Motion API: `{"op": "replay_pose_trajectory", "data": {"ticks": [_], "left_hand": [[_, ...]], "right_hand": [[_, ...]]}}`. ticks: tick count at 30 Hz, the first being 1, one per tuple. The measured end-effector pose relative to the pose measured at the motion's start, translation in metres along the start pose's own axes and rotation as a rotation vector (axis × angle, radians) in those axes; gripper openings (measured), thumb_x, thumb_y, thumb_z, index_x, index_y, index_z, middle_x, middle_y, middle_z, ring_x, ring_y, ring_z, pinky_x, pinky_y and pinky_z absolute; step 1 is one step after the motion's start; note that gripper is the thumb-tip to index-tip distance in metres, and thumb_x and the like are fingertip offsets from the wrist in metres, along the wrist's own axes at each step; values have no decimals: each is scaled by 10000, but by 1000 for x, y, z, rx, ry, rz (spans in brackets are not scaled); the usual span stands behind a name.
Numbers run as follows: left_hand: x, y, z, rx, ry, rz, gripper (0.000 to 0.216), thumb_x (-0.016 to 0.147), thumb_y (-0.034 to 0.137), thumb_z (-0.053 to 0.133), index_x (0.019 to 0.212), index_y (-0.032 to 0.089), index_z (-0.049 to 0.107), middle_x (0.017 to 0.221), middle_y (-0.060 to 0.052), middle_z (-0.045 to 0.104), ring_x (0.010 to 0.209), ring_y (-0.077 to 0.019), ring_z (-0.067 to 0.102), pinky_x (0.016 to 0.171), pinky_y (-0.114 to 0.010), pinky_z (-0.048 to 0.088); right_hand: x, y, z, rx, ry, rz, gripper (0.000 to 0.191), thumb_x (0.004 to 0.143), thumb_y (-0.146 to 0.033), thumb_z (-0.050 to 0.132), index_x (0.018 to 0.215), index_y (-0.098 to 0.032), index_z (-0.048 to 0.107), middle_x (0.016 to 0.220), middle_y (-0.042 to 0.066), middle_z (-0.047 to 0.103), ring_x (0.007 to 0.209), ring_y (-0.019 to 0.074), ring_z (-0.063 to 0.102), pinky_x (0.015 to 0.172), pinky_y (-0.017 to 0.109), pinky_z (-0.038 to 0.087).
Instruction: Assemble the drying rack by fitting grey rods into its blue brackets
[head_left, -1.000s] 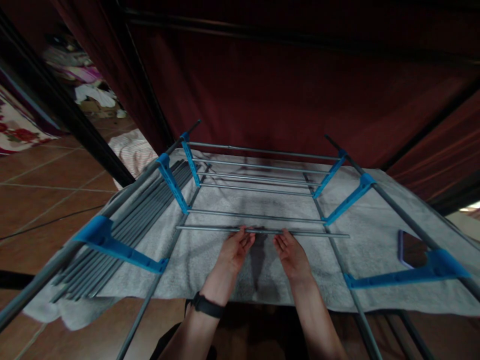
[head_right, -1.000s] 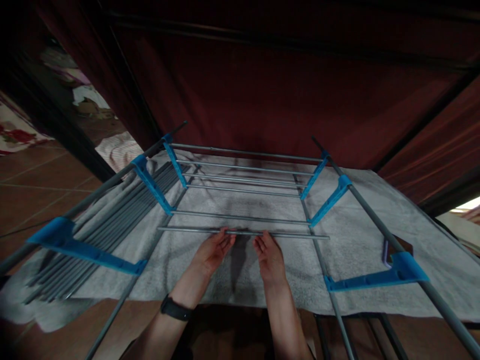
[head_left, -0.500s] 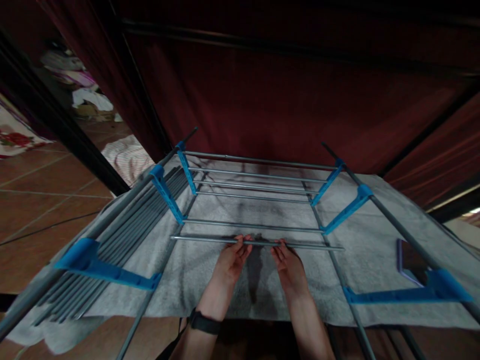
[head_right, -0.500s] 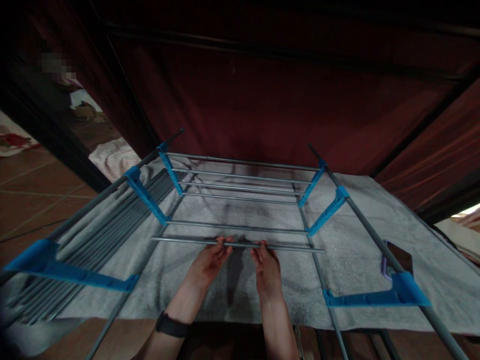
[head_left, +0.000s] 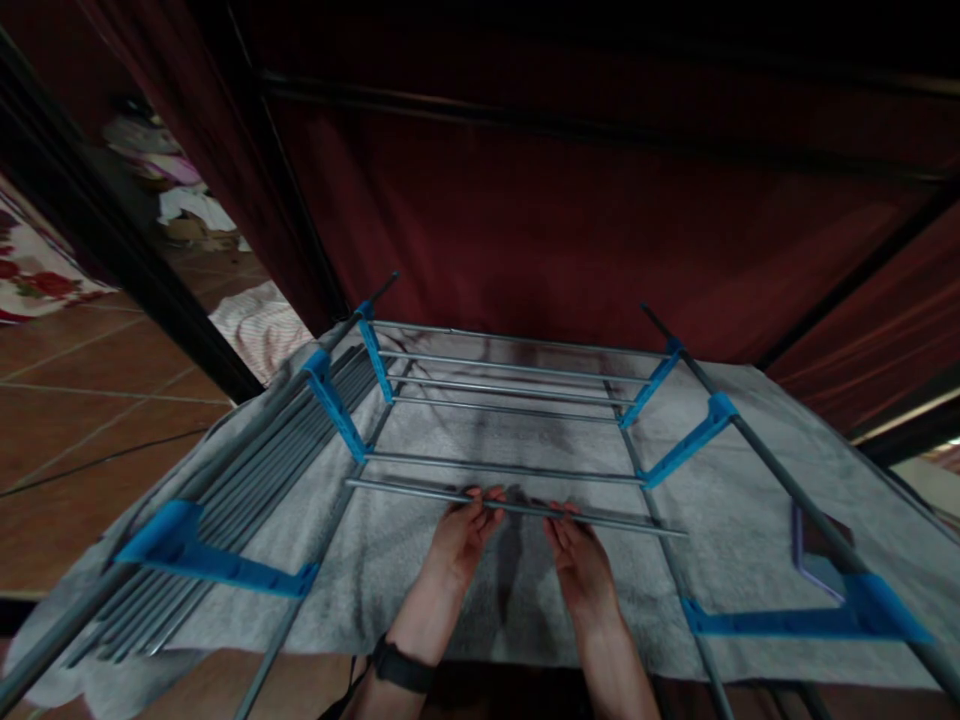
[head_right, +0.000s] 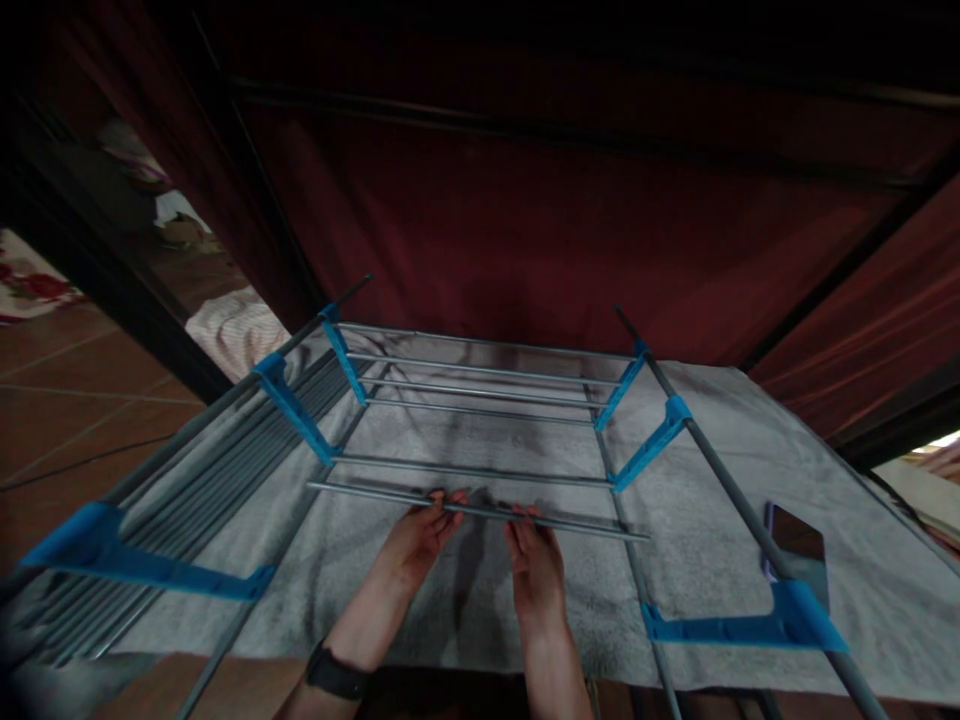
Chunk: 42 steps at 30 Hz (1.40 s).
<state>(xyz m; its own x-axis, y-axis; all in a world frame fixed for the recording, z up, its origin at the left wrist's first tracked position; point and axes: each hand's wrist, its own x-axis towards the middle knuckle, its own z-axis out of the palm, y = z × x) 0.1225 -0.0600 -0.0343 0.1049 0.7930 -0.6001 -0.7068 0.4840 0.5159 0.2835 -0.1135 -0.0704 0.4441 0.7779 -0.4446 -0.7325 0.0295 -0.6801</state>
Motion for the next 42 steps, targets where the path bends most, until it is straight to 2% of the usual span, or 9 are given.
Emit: {"op": "replay_pose_trajectory", "data": {"ticks": [7,13,17,22,30,37,42], "left_hand": [[-3,-2,-5,60,-11,-68,137,861,14,602,887,148,618,970,-121,761,833,-191,744,819,-299,595],[2,3,-7,36,3,-39,148,867,27,596,928,144,665,947,-123,763,810,-193,742,800,-301,595],[5,7,-14,14,41,-31,163,855,1,586,903,135,666,945,-119,760,834,-191,741,851,-321,589],[3,12,-19,-29,-26,-20,160,817,-7,620,877,127,681,946,-113,750,861,-198,733,898,-337,575],[-2,22,-17,-101,6,-15,127,877,30,563,882,110,661,880,-118,731,782,-192,718,780,-323,585],[-3,29,-25,-166,81,87,83,906,97,574,868,134,637,846,-101,723,754,-177,713,719,-293,586],[-3,40,-27,-210,131,158,116,930,113,561,838,144,624,783,-75,705,658,-134,676,667,-254,576]], "right_hand": [[-1,-11,-9,8,-19,6,242,649,-254,832,863,-283,723,995,-10,746,1036,166,688,960,307,542],[-1,-10,-7,-20,-4,-11,205,652,-256,824,822,-300,718,944,0,743,990,200,699,926,369,573],[1,-10,-6,-13,5,3,201,663,-281,816,830,-263,705,927,5,742,940,178,703,888,325,576],[8,-19,-8,-10,17,33,181,705,-325,790,831,-233,698,924,15,741,922,160,705,876,292,583],[19,-30,-20,-24,14,65,132,719,-257,764,836,-232,707,909,9,739,928,156,704,895,294,588],[28,-35,-25,-88,-4,73,74,768,-259,730,823,-229,690,953,26,733,985,161,700,897,298,593],[28,-33,-24,-89,-12,74,55,795,-267,730,833,-245,697,942,8,729,975,144,698,891,280,595]]}}
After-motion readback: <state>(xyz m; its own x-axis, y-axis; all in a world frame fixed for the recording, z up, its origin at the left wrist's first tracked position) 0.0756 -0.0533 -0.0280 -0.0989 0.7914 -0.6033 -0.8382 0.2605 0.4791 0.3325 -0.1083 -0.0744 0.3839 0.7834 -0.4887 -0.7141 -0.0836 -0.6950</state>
